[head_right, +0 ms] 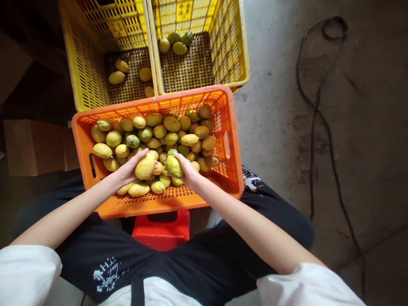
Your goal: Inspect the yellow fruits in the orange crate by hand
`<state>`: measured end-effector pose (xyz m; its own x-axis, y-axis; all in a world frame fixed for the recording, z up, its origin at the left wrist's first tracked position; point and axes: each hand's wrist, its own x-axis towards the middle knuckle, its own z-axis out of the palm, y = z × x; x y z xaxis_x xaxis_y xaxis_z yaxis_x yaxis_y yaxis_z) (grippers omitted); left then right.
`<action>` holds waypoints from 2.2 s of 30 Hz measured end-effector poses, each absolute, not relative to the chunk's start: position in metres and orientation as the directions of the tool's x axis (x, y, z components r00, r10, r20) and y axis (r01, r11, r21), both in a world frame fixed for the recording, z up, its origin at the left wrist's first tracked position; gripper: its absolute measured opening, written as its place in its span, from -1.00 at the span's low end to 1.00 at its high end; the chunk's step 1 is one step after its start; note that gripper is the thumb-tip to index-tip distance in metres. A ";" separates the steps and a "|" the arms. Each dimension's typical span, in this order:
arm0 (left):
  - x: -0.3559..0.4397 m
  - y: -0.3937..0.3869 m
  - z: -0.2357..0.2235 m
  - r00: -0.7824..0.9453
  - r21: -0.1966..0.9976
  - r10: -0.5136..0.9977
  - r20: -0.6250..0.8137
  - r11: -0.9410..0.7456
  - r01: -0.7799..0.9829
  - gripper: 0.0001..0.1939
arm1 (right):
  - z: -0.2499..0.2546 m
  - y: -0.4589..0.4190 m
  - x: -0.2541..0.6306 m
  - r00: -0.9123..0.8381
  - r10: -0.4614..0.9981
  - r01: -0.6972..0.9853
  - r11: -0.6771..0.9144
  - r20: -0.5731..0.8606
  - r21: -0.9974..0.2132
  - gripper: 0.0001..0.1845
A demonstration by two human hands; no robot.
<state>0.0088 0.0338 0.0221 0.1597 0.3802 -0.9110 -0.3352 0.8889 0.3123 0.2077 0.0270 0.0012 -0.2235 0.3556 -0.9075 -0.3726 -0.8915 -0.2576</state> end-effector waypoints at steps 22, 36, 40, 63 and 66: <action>0.011 0.034 0.015 0.119 0.253 0.319 -0.940 0.889 -0.383 -0.64 | 0.009 0.032 0.204 -0.219 0.342 -0.399 -0.886 -0.914 -0.236 -0.79; 0.012 0.040 0.021 0.144 0.127 0.215 -0.966 0.879 -0.460 -0.63 | 0.006 0.027 0.204 -0.185 0.315 -0.394 -0.892 -0.931 -0.223 -0.83; 0.009 0.033 0.015 0.110 0.198 0.273 -0.956 0.874 -0.444 -0.84 | -0.002 0.022 0.206 -0.193 0.409 -0.390 -0.866 -0.892 -0.313 -0.93; 0.008 0.041 0.020 0.154 0.120 0.219 -0.964 0.868 -0.481 -0.54 | 0.011 0.036 0.208 -0.262 0.236 -0.525 -0.849 -0.936 -0.067 -0.62; 0.009 0.042 0.022 0.141 0.104 0.197 -0.970 0.864 -0.492 -0.56 | 0.004 0.032 0.209 -0.261 0.247 -0.531 -0.844 -0.933 -0.075 -0.67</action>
